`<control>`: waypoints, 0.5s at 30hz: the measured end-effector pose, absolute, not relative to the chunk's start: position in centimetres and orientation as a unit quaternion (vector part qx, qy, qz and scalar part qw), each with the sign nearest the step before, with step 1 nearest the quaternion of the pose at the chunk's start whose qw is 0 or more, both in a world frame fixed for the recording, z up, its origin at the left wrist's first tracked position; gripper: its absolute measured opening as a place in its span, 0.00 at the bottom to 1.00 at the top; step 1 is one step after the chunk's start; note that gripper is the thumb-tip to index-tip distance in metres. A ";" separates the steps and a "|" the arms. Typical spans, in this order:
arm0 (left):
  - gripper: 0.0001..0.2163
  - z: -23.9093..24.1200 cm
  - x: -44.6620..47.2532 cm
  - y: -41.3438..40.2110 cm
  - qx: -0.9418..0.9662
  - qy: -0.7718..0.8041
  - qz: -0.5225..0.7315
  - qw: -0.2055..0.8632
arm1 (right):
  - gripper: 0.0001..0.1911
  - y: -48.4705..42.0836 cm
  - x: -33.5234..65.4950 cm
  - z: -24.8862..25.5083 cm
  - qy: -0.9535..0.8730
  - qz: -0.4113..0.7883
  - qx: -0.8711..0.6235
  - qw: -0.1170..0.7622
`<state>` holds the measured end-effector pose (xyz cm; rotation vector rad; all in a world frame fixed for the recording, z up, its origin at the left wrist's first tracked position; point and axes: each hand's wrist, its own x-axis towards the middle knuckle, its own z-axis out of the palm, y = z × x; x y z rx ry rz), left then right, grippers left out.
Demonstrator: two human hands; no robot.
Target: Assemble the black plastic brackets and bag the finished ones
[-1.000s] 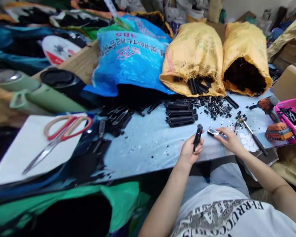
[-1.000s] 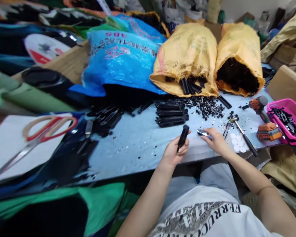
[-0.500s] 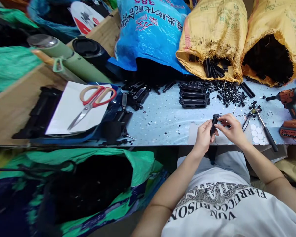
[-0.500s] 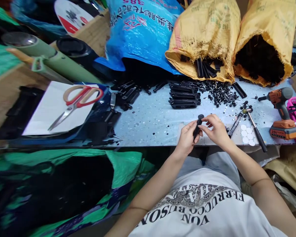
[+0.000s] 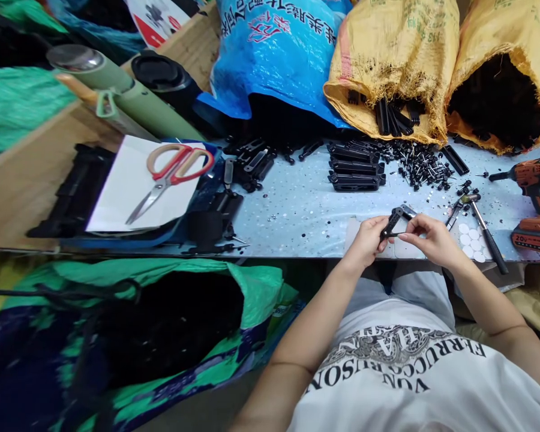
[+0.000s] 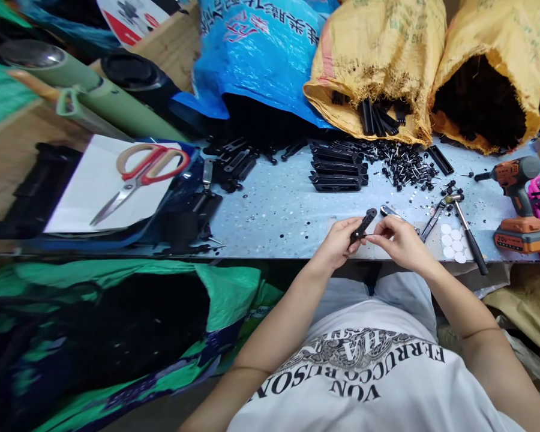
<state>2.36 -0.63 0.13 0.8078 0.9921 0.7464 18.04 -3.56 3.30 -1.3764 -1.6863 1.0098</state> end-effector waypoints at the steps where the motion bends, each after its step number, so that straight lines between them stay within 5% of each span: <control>1: 0.11 0.4 2.2 -0.5 0.357 0.439 0.316 0.761 | 0.13 -3.7 18.2 3.5 -0.643 0.404 -0.528 0.381; 5: 0.09 1.2 1.8 -0.1 0.329 0.410 0.267 0.808 | 0.16 -3.3 19.0 3.7 -0.544 0.492 -0.532 0.423; 15: 0.10 0.5 1.6 -0.3 0.333 0.379 0.195 0.841 | 0.18 -2.6 19.7 2.9 -0.458 0.607 -0.532 0.372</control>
